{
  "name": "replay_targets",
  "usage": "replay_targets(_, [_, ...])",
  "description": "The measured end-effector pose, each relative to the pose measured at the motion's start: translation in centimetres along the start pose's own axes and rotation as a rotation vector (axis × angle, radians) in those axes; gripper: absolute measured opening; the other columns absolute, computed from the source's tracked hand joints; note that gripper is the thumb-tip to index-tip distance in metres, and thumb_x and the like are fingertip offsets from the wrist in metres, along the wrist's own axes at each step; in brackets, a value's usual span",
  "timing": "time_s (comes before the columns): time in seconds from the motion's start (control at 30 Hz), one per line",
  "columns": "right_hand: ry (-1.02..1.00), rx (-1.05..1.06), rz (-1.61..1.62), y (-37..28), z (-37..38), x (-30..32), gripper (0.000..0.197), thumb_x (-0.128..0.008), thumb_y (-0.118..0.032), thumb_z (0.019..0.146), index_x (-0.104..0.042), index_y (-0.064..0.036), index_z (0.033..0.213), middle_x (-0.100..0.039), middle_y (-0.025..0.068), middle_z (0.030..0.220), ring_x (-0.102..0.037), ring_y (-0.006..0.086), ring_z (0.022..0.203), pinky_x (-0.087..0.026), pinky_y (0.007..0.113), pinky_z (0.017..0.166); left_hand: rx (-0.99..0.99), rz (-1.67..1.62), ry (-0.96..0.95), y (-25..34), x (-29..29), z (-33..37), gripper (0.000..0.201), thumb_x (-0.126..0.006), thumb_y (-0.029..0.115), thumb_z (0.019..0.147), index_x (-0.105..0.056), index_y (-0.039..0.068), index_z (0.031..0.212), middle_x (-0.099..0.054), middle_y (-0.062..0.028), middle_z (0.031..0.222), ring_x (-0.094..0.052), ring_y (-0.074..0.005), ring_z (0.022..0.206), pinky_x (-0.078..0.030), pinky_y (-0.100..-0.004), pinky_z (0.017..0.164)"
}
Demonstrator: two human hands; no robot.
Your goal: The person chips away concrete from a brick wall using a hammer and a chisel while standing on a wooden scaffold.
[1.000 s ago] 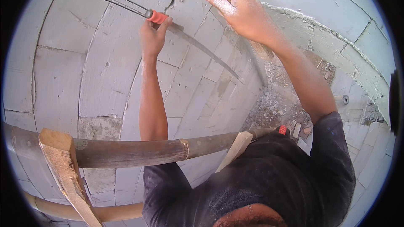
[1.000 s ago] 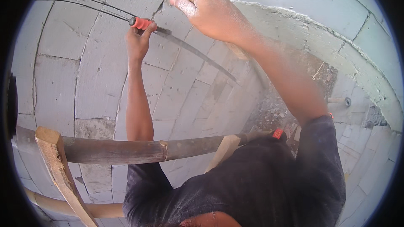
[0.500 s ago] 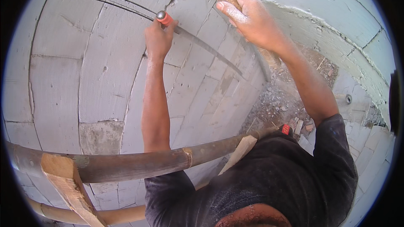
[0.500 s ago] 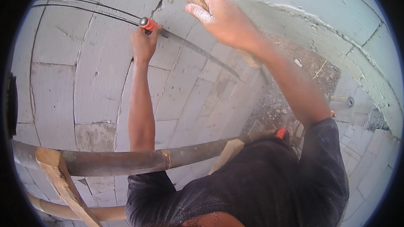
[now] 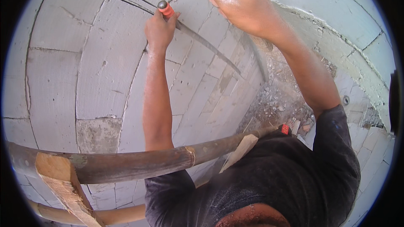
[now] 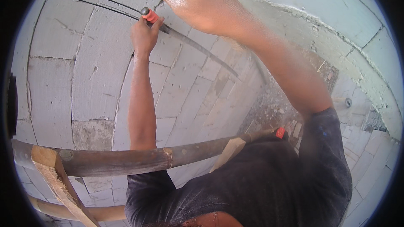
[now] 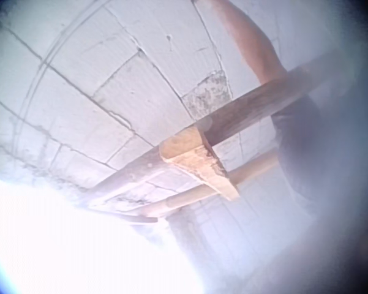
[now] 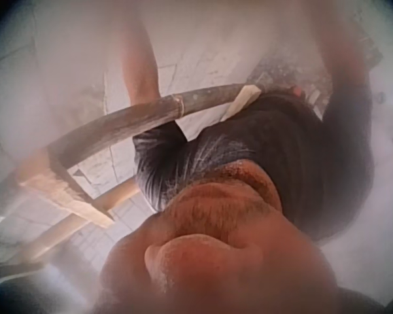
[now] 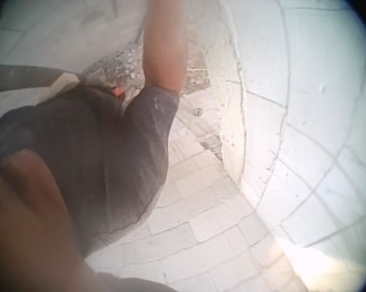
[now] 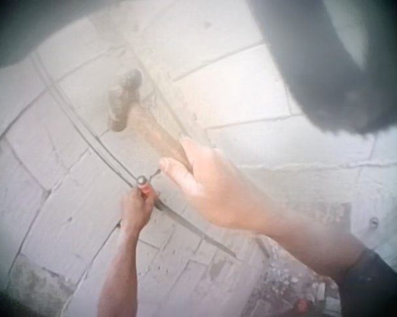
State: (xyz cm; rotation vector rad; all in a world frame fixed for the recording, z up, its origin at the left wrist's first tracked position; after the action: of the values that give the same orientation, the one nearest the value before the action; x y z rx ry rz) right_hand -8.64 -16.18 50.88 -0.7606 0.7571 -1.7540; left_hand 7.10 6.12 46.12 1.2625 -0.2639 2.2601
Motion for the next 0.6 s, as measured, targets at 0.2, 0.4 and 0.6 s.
replay_targets(0.2, [-0.044,0.065,-0.284,4.8,0.1,-3.0,0.041,-0.054,-0.037,0.1,-0.056,0.0013,0.086,-0.059,0.0184,0.063,-0.064,0.0306,0.064,-0.049,0.043,0.063,0.044,0.014,-0.03,0.8,-0.1,0.3,0.039,-0.075,0.036,0.082,-0.067,-0.001,0.092,-0.071,-0.0168,0.084,-0.068,-0.0377,0.082,-0.051,-0.0461,0.073])
replay_targets(0.4, [-0.163,0.1,-0.388,0.6,0.1,-3.2,0.035,-0.052,-0.032,0.101,-0.058,0.0025,0.098,-0.064,0.0202,0.069,-0.068,0.0329,0.067,-0.053,0.045,0.064,0.037,-0.099,0.01,-0.7,-0.1,-0.6,0.038,-0.075,0.037,0.081,-0.067,0.001,0.093,-0.071,-0.0179,0.084,-0.068,-0.0395,0.084,-0.051,-0.0473,0.073])
replay_targets(0.6, [-0.203,0.129,-0.579,6.9,0.0,-2.4,0.036,-0.053,-0.031,0.1,-0.058,0.0046,0.101,-0.065,0.0215,0.072,-0.068,0.0358,0.07,-0.054,0.048,0.066,0.03,-0.001,-0.086,1.3,-0.8,-0.1,0.037,-0.075,0.035,0.081,-0.067,0.001,0.094,-0.07,-0.0191,0.084,-0.068,-0.0398,0.084,-0.05,-0.0477,0.074])
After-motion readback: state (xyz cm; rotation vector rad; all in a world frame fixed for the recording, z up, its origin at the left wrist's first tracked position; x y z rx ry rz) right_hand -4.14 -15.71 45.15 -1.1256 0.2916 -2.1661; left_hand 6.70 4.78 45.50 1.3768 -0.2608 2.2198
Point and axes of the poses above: each hand's wrist, its own z-axis towards the middle knuckle, its own x-axis out of the back of the hand, y = z × x, the point moved 3 cm from there along z, towards the middle knuckle
